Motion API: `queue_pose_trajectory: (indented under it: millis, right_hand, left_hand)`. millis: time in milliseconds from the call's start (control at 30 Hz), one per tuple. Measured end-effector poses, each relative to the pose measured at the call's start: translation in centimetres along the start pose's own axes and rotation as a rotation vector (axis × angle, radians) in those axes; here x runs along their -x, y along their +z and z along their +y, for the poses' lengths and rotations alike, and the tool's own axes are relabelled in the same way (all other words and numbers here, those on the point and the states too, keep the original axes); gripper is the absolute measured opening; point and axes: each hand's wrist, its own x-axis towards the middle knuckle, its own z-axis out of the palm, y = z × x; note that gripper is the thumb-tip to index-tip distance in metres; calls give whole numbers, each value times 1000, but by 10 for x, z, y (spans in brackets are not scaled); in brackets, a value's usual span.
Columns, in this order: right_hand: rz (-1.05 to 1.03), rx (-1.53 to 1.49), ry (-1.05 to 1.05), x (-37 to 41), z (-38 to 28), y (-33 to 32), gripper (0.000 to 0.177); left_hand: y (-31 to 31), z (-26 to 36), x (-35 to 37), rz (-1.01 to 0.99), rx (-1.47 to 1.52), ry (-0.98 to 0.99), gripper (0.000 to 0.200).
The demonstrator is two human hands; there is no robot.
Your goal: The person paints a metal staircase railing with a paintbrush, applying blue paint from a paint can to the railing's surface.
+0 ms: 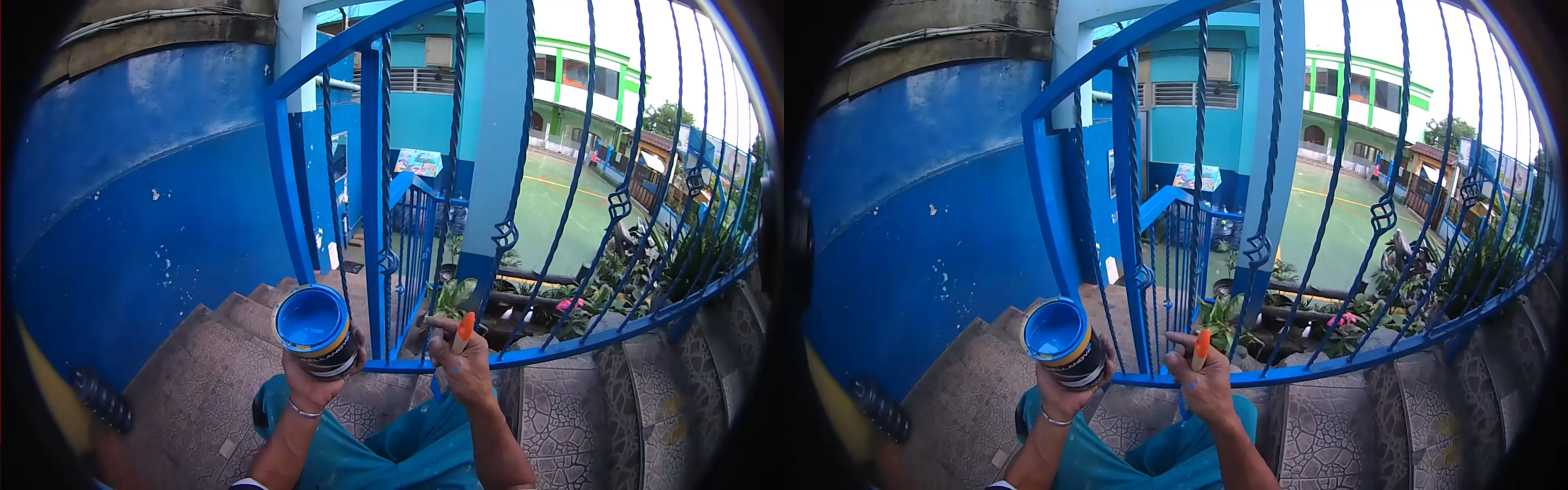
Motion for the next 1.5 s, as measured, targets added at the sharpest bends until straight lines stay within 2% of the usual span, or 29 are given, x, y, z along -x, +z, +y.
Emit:
queue_pose_trajectory:
  millis: [33, 67, 167, 200, 300, 333, 433, 467, 567, 600, 633, 700, 767, 800, 900, 933, 1033, 1067, 1133, 1200, 1233, 1300, 1400, 1500]
  right_hand:
    - [-33, 0, -15, -3, 3, 1, 55]
    - [-85, 107, 114, -3, -7, 1, 79]
    - [-212, 469, -245, -14, 1, 6, 97]
    - [-222, 461, -181, -15, 3, 9, 112]
    - [-261, 592, -258, -20, 4, 6, 120]
    - [-287, 606, -242, -21, 9, 0, 126]
    - [-286, 630, -164, -23, 13, -16, 126]
    - [-281, 636, -160, -24, 18, -23, 127]
    - [-264, 669, -149, -22, 21, -45, 127]
    - [-254, 660, -112, -20, 25, -53, 124]
    - [-237, 643, -74, -15, 24, -61, 123]
    - [-195, 609, -11, -7, 18, -77, 120]
    - [-79, 675, -31, 11, 7, -103, 115]
    - [-31, 695, -29, 19, 2, -112, 114]
    - [92, 759, 49, 40, -23, -137, 110]
    - [131, 788, 75, 48, -30, -145, 109]
    - [234, 907, 118, 70, -47, -169, 109]
    - [256, 972, 130, 76, -53, -177, 109]
    - [290, 1098, 141, 88, -56, -195, 110]
    - [357, 1078, 266, 102, -57, -207, 108]
    - [388, 1066, 328, 108, -57, -215, 108]
    - [429, 1092, 343, 121, -49, -231, 105]
    - [511, 1099, 376, 134, -42, -242, 101]
    - [593, 1101, 370, 149, -30, -255, 100]
  left_hand:
    - [1, -7, -2, 14, -7, -15, 82]
    - [10, -20, -1, 36, -9, -7, 80]
    - [-11, -32, -14, -82, -139, -16, 81]
    - [-13, -40, -16, -68, -103, -25, 82]
    - [-12, -62, -17, 43, -82, 66, 74]
    - [-4, -76, -11, -115, -933, 361, 70]
    - [-87, -79, -23, 149, -717, 325, 63]
    - [-110, -79, -19, 158, -1165, 391, 61]
    - [-105, -102, -27, 272, -297, 93, 59]
    - [-130, -99, -21, 138, -177, -33, 62]
    - [-128, -105, -21, 166, -193, -80, 61]
    - [-120, -123, -25, 23, -145, -103, 59]
    - [-110, -154, -38, 164, -130, -207, 54]
    - [-105, -162, -44, 226, -139, -230, 52]
    - [-105, -194, -64, 272, -430, -286, 49]
    - [-95, -210, -66, 168, -735, -244, 48]
    - [-84, -253, -84, 282, -266, -488, 46]
    - [-79, -269, -88, 304, -259, -503, 45]
    - [-85, -296, -96, 313, -269, -577, 46]
    - [-96, -325, -100, 364, -306, -620, 46]
    - [-102, -338, -101, 353, -336, -598, 43]
    - [-159, -375, -97, 416, -406, -507, 38]
    - [-152, -396, -95, 369, -625, -402, 34]
    - [-163, -414, -95, 376, -728, -517, 36]
